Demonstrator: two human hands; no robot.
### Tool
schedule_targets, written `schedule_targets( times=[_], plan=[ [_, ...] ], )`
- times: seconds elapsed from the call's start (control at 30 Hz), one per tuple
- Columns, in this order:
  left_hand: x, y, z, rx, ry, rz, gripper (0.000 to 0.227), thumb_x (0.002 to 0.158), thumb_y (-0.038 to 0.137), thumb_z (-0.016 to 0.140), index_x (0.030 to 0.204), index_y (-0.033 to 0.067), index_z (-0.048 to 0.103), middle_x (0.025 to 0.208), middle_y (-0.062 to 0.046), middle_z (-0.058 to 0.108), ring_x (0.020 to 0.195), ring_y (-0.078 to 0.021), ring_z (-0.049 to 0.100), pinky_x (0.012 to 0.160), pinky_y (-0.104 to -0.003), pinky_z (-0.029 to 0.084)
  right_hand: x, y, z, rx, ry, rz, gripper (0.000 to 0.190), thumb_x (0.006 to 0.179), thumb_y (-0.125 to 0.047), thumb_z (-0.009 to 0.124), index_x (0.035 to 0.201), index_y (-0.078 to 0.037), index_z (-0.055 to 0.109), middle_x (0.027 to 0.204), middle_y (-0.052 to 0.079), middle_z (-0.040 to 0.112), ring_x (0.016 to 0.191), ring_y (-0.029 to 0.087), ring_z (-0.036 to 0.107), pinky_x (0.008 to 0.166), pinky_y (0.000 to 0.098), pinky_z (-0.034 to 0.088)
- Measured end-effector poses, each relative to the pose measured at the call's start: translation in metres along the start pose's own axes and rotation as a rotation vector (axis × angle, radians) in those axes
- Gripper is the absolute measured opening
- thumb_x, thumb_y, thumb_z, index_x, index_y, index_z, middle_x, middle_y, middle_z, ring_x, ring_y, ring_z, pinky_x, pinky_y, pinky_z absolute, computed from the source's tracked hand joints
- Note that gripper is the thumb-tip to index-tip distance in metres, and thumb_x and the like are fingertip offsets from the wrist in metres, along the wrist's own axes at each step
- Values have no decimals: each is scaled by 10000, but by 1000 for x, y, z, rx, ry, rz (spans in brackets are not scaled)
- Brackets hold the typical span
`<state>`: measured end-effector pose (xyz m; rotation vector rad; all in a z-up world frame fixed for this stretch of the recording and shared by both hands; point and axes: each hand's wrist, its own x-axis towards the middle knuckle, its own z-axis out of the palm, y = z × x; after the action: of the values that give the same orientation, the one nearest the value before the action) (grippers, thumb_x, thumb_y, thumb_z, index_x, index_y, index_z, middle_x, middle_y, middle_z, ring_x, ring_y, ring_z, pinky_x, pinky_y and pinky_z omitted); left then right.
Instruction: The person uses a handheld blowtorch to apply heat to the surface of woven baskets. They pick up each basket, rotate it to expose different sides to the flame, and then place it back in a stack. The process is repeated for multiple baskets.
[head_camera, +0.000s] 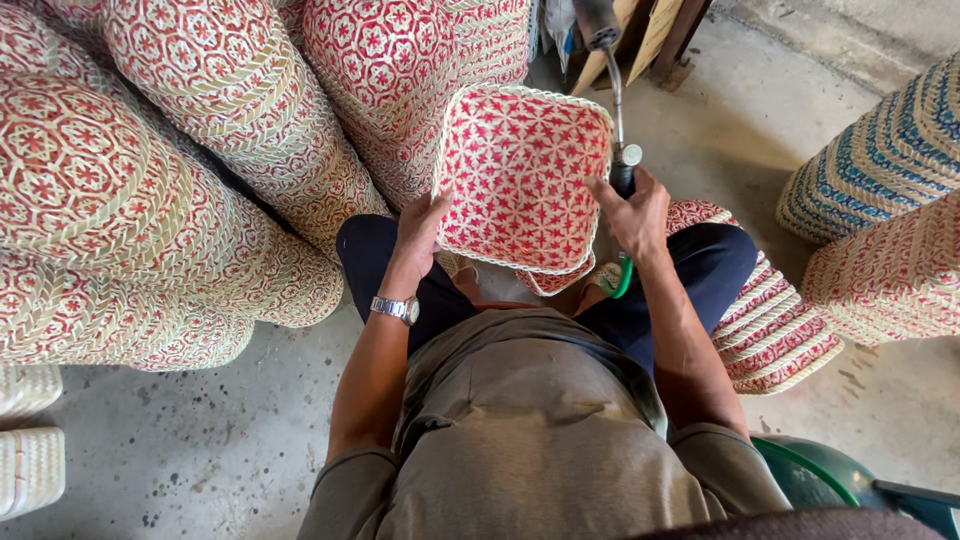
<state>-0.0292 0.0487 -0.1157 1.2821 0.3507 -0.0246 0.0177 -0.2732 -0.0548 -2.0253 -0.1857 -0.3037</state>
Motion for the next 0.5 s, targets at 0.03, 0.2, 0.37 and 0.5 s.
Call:
schedule_targets(
  times=[0.03,0.2,0.37,0.5],
  plan=[
    [-3,3,4,87,24,105,713,936,434,679,1442,-35,498,1348,-224,600,1214,-340,628,983,-539,508,1,0,2,23,-45,127,431,873,-345,812,812,21,592,611,57,611,476,143,570,454,351,473],
    [-34,26,20,1155,391,1078,834,997,493,688,1605,39,340,1588,-228,465,1469,-352,486,1243,-460,370,12,-3,8,3,-29,176,323,884,-251,767,759,-4,600,586,57,608,471,138,584,458,331,481],
    [-73,7,38,1522,-216,1276,776,752,569,724,1340,97,540,1165,-127,640,1125,-288,625,1090,-556,384,13,-3,8,26,-46,178,307,890,-235,744,749,-8,593,591,47,616,476,120,591,455,318,489],
    [-52,-8,29,1750,-249,1069,254,1033,140,737,1265,64,667,988,-69,673,995,-188,640,1040,-359,515,10,-8,10,70,-83,159,346,921,-257,745,765,1,574,587,46,602,464,118,574,431,316,467]
  ],
)
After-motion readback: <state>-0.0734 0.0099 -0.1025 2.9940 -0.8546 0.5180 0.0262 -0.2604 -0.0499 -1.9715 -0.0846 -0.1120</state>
